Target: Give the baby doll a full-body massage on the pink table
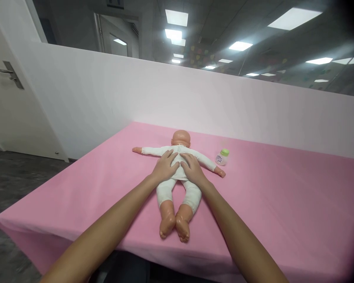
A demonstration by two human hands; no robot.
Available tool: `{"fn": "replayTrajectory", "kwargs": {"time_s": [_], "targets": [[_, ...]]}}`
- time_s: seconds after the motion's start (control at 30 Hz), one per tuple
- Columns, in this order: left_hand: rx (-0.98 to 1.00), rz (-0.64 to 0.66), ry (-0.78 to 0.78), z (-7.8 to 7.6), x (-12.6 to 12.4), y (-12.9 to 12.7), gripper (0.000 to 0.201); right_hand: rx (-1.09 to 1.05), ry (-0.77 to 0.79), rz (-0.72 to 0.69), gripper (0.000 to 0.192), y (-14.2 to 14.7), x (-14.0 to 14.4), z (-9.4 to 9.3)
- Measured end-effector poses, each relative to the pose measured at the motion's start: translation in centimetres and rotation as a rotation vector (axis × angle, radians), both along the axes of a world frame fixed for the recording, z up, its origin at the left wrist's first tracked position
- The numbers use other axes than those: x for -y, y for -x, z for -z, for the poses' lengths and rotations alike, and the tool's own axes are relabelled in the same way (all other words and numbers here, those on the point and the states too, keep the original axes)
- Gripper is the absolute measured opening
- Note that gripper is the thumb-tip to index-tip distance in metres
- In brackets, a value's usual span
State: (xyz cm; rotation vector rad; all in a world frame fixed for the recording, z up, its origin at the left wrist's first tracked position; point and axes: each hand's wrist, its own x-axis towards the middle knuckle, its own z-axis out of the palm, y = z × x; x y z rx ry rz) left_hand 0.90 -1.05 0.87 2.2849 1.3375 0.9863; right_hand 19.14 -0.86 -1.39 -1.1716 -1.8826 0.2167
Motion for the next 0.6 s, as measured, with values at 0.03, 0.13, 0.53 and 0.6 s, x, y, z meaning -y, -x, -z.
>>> {"fn": "replayTrajectory", "kwargs": {"time_s": [0.03, 0.13, 0.53, 0.6], "targets": [[0.003, 0.0, -0.006, 0.0, 0.03, -0.01, 0.054, -0.002, 0.003, 0.0, 0.041, -0.01, 0.0, 0.01], [0.024, -0.005, -0.037, 0.01, 0.07, -0.03, 0.052, -0.01, 0.029, -0.001, 0.043, -0.09, -0.09, 0.16], [-0.016, 0.003, -0.041, -0.17, -0.05, 0.03, 0.052, 0.011, 0.042, 0.02, 0.043, -0.07, -0.1, 0.09], [0.002, -0.011, -0.057, -0.31, 0.1, -0.05, 0.05, 0.0, 0.044, 0.034, 0.043, 0.01, 0.07, -0.09]]}}
